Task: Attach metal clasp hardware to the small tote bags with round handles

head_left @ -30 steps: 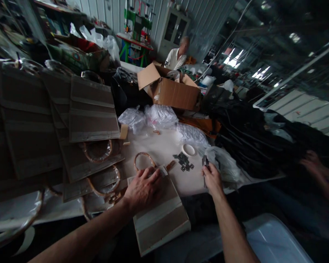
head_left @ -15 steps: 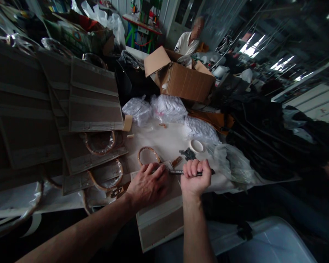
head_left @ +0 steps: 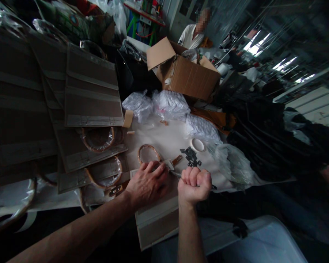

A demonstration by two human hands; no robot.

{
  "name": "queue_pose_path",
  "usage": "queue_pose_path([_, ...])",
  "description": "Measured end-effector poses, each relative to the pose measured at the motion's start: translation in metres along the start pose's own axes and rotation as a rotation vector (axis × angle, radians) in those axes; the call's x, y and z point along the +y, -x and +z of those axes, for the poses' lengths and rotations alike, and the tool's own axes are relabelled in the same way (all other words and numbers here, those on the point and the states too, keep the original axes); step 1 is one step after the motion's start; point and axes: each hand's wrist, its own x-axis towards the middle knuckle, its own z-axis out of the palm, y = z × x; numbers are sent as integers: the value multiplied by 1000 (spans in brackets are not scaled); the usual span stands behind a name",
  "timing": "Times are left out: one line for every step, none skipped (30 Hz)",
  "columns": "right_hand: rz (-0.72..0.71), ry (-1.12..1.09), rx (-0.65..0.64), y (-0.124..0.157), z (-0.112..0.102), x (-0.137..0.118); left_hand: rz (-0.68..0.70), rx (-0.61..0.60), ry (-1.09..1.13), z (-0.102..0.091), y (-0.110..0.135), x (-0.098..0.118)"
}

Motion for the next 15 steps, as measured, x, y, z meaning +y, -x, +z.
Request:
queue_pose_path([3,-3,1,0,0,0,0,-2,0,0,0,0])
queue_pose_path([6,-10,0,0,0,-1,-1,-5,-1,0,0,-1])
queue_pose_path([6,-21,-3,0,0,-1,-1,-7,-2,1,0,-1])
queue_pose_path([4,-32,-7,1,0,-1,0,-10,-1,1,0,-1])
queue_pose_path([0,-37,-10,1,0,-1,1,-12,2,1,0,-2])
queue_pose_path([-4,-36,-14,1,0,-1,1,-13,7,1,0,-2])
queue_pose_path([-10,-26,-18,2,1,-1,1,-14,13,1,-1,-2])
queue_pose_path([-15,-12,-22,3,1,0,1,-14,20,1,-1,-2])
queue_pose_path([-23,2,-27,4,2,0,0,-15,27,1,-1,-3])
queue_pose_path([-30,12,-35,5,4,1,0,-16,33,0,-1,-3])
queue_pose_path([-36,16,-45,6,5,2,1,-16,36,0,-1,-3])
queue_pose_path([-40,16,-55,6,7,4,4,-15,38,0,-1,-4])
queue_pose_path([-39,17,-59,6,8,5,8,-14,38,1,-1,-4])
queue_pose_path([-32,23,-61,5,10,7,9,-11,37,1,-1,-4])
queue_pose_path([-21,33,-61,4,11,9,8,-7,35,2,0,-4])
